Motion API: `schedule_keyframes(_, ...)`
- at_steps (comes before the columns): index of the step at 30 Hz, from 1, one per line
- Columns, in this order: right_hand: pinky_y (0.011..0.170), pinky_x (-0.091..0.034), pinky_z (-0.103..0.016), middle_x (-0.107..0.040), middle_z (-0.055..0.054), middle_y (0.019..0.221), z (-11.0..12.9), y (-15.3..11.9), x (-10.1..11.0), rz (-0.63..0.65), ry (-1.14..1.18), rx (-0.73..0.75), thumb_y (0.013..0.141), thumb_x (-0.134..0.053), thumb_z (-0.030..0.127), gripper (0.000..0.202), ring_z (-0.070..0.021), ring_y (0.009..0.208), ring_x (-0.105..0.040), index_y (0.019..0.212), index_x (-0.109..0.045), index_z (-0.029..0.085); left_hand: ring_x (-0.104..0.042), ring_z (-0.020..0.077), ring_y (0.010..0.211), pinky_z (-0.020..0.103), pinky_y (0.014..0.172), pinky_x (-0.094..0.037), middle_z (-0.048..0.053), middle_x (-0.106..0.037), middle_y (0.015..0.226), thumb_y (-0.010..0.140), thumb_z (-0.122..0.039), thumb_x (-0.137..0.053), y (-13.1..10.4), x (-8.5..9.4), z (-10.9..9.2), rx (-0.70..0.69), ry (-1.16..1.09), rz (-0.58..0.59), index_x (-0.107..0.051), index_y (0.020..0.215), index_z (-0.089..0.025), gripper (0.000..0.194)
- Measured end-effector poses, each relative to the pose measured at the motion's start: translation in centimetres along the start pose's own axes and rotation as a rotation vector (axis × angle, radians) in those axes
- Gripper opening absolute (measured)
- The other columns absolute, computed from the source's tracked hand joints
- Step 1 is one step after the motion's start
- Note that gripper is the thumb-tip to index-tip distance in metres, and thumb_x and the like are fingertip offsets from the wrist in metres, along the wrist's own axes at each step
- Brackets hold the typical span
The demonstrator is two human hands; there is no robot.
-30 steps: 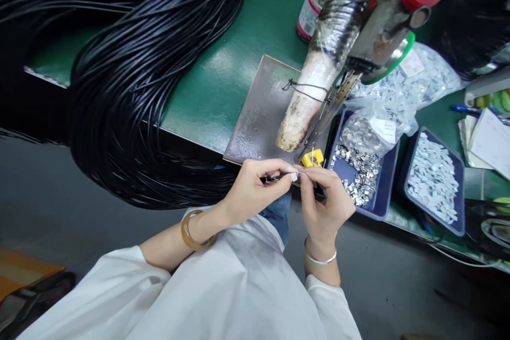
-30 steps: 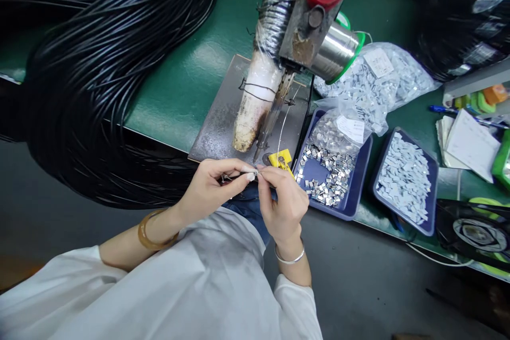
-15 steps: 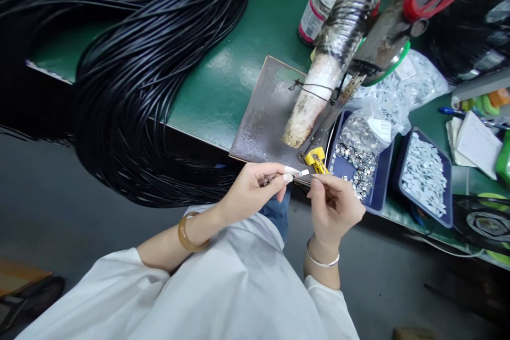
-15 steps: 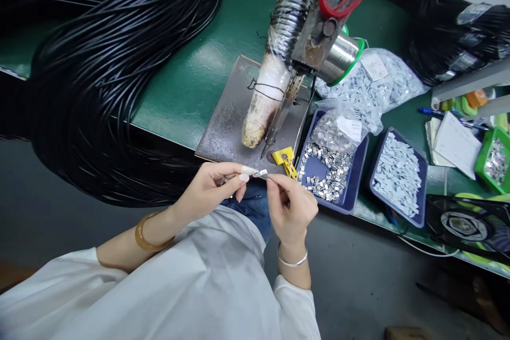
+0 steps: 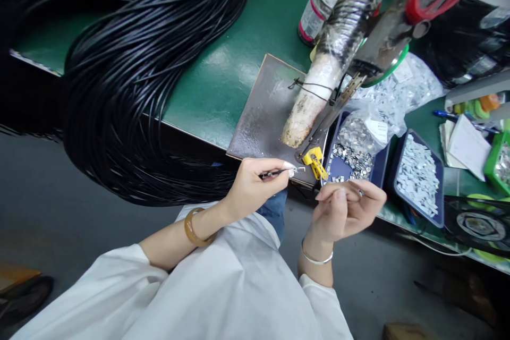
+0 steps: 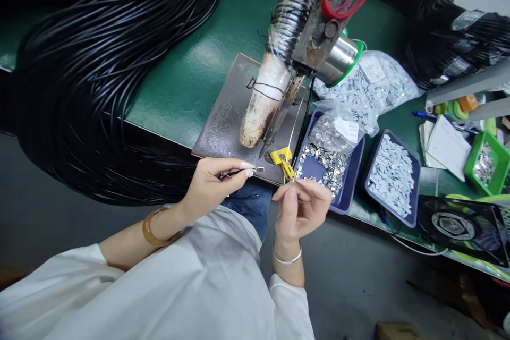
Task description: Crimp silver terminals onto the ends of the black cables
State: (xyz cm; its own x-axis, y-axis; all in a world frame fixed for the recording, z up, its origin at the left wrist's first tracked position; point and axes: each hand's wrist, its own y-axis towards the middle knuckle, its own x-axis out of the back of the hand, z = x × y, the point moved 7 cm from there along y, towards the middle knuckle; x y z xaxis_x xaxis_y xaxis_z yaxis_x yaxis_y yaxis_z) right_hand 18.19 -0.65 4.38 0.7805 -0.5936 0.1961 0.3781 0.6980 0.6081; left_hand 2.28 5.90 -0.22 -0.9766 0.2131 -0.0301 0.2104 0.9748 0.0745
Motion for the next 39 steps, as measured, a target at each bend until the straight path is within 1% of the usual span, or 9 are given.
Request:
schedule_keyframes(2, 0.043, -0.049, -0.021, -0.072, 0.004, 0.077, -0.1, -0.1, 0.0, -0.014, -0.006, 0.025, 0.094, -0.057, 0.013, 0.024, -0.009, 0.046, -0.062, 0.116, -0.058, 0.023, -0.047, 0.0066, 0.051, 0.017, 0.048, -0.037, 0.0, -0.065, 0.059, 0.083, -0.022, -0.068, 0.5, -0.2, 0.4, 0.093, -0.055, 0.03, -0.079, 0.08, -0.012, 0.016)
schedule_keyframes(4, 0.06, -0.062, -0.027, -0.077, 0.0, 0.091, -0.4, -0.2, -0.6, 0.032, -0.091, 0.048, 0.09, -0.062, 0.008, 0.022, -0.0137, 0.067, -0.075, 0.108, -0.061, 0.022, -0.048, 0.0065, 0.052, 0.017, 0.05, -0.038, 0.0, -0.065, 0.06, 0.082, -0.022, -0.068, 0.9, -0.4, 0.5, 0.132, -0.105, 0.059, -0.079, 0.08, -0.012, 0.015)
schedule_keyframes(6, 0.077, -0.066, -0.034, -0.077, -0.001, 0.096, -0.6, -0.3, -1.3, 0.086, -0.167, 0.083, 0.087, -0.068, 0.008, 0.018, -0.0173, 0.086, -0.077, 0.097, -0.064, 0.022, -0.051, 0.0072, 0.055, 0.017, 0.054, -0.042, 0.001, -0.068, 0.064, 0.081, -0.021, -0.069, 1.3, -0.5, 0.3, 0.137, -0.135, 0.073, -0.079, 0.079, -0.012, 0.014)
schedule_keyframes(7, 0.08, -0.066, -0.035, -0.077, -0.002, 0.098, -0.8, -0.4, -1.7, 0.115, -0.187, 0.093, 0.085, -0.07, 0.009, 0.017, -0.0177, 0.09, -0.077, 0.094, -0.065, 0.022, -0.053, 0.0078, 0.057, 0.018, 0.056, -0.044, 0.001, -0.069, 0.066, 0.08, -0.021, -0.069, 1.4, -0.5, 0.3, 0.139, -0.138, 0.074, -0.079, 0.079, -0.012, 0.014)
schedule_keyframes(10, 0.079, -0.065, -0.035, -0.076, -0.003, 0.1, -1.0, -0.2, -2.3, 0.152, -0.198, 0.118, 0.084, -0.071, 0.009, 0.017, -0.0172, 0.092, -0.075, 0.092, -0.065, 0.022, -0.054, 0.0088, 0.059, 0.019, 0.056, -0.043, 0.002, -0.068, 0.066, 0.079, -0.021, -0.069, 1.6, -0.6, 0.3, 0.158, -0.112, 0.065, -0.078, 0.078, -0.012, 0.013)
schedule_keyframes(16, 0.078, -0.064, -0.034, -0.076, -0.002, 0.1, -0.8, 0.4, -2.6, 0.122, -0.156, 0.149, 0.083, -0.071, 0.006, 0.02, -0.0167, 0.09, -0.075, 0.093, -0.065, 0.023, -0.045, 0.0065, 0.052, 0.018, 0.05, -0.037, -0.001, -0.059, 0.057, 0.075, -0.019, -0.071, 1.9, -0.4, 0.1, 0.151, -0.073, 0.012, -0.077, 0.076, -0.011, 0.01)
schedule_keyframes(22, 0.078, -0.066, -0.032, -0.076, -0.003, 0.102, -0.3, 0.5, -2.5, 0.137, -0.149, 0.153, 0.079, -0.074, 0.002, 0.024, -0.0165, 0.092, -0.074, 0.091, -0.066, 0.022, -0.051, 0.0076, 0.054, 0.018, 0.05, -0.041, 0.001, -0.066, 0.061, 0.076, -0.02, -0.072, 1.9, -0.2, -0.4, 0.135, -0.043, -0.006, -0.078, 0.077, -0.012, 0.01)
schedule_keyframes(30, 0.074, -0.067, -0.033, -0.074, -0.004, 0.104, -0.9, -0.1, -2.3, 0.17, -0.119, 0.141, 0.083, -0.069, 0.006, 0.021, -0.0174, 0.09, -0.076, 0.093, -0.063, 0.022, -0.061, 0.0088, 0.062, 0.018, 0.06, -0.048, 0.003, -0.075, 0.073, 0.08, -0.018, -0.07, 1.8, -0.7, 0.2, 0.168, -0.097, 0.089, -0.08, 0.082, -0.013, 0.011)
schedule_keyframes(39, 0.077, -0.062, -0.033, -0.076, -0.001, 0.097, -0.5, 0.8, -2.6, 0.183, -0.209, 0.16, 0.085, -0.07, 0.008, 0.016, -0.0158, 0.089, -0.074, 0.092, -0.065, 0.023, -0.055, 0.0073, 0.058, 0.018, 0.058, -0.046, 0.0, -0.071, 0.068, 0.079, -0.019, -0.072, 1.8, -0.7, 0.2, 0.168, -0.144, 0.073, -0.078, 0.079, -0.013, 0.009)
